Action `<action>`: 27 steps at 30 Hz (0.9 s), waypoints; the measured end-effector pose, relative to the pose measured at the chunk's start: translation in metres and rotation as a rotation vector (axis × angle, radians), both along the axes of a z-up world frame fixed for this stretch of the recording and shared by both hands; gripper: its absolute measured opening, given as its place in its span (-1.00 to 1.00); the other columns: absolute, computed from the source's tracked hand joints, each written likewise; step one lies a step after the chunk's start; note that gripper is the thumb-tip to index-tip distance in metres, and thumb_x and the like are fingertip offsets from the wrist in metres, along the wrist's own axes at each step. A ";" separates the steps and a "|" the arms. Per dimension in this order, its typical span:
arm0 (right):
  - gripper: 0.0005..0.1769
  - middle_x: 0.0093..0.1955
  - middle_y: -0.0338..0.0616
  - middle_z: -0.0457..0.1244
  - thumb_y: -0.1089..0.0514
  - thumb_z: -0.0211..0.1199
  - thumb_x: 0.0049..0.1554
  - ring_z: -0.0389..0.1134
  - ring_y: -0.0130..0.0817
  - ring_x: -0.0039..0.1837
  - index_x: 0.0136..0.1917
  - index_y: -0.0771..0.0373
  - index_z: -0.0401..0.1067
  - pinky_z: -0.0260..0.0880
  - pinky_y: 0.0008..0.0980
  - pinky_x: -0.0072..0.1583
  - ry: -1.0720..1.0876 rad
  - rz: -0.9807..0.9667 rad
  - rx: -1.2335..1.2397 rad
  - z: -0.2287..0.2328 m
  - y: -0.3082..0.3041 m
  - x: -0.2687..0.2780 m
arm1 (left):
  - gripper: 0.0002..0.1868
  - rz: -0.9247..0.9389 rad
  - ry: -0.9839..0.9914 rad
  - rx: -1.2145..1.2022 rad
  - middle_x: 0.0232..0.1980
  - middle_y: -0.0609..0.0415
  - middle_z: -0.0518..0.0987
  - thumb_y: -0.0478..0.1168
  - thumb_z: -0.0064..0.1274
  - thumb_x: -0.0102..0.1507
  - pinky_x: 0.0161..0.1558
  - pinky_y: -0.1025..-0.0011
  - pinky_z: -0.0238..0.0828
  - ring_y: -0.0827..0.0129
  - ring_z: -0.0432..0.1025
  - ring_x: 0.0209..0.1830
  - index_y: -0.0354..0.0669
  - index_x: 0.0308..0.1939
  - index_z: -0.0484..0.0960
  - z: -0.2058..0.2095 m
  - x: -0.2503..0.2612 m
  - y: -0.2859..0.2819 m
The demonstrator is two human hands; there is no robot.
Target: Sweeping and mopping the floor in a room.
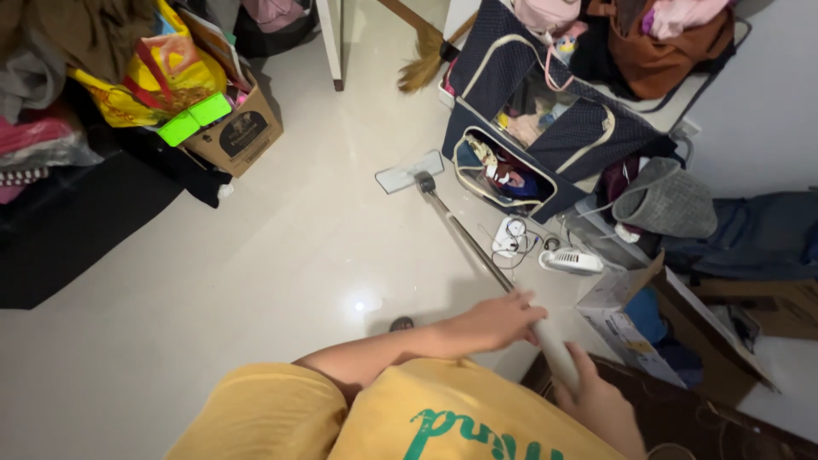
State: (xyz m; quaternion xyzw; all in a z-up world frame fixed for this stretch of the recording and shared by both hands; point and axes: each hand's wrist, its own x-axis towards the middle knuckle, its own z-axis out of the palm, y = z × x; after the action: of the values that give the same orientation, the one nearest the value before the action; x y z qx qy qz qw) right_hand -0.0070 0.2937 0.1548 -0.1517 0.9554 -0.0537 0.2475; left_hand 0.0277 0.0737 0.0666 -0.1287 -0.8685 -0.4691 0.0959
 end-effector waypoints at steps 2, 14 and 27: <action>-0.18 -0.07 0.14 0.41 -0.11 0.30 0.02 0.46 0.20 0.00 0.52 -0.28 0.12 0.50 0.10 0.02 -0.028 -0.043 0.027 -0.018 -0.007 0.004 | -0.55 -0.028 0.004 -0.016 0.22 -0.27 0.44 -0.14 0.22 0.23 0.11 0.06 0.39 -0.21 0.30 0.26 -0.15 0.16 0.50 -0.025 -0.002 -0.006; -0.26 -0.10 0.33 0.36 0.15 0.22 0.09 0.38 0.31 -0.03 0.51 0.18 0.11 0.35 0.14 0.03 0.010 0.254 -0.509 -0.075 -0.138 -0.023 | -0.52 0.328 -0.305 -0.233 0.46 -0.28 0.31 -0.16 0.19 0.17 0.29 0.03 0.36 -0.12 0.32 0.35 -0.09 0.16 0.46 -0.101 -0.042 -0.101; -0.14 -0.40 -0.05 0.32 0.22 0.22 -0.02 0.26 -0.27 -0.48 0.55 0.02 0.15 0.32 -0.22 -0.35 -0.435 -0.065 -0.387 0.077 -0.023 0.011 | -0.58 0.155 -0.032 -0.246 -0.09 -0.03 0.59 0.03 0.27 0.14 -0.02 0.04 0.44 0.04 0.49 0.05 -0.12 -0.12 0.49 0.024 0.023 0.008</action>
State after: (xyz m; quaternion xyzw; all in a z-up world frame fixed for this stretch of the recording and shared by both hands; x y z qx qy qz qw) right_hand 0.0038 0.2704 0.2316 -0.1501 0.8562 -0.2743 0.4114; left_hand 0.0510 0.0821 0.0904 -0.0647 -0.9281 -0.3523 0.1015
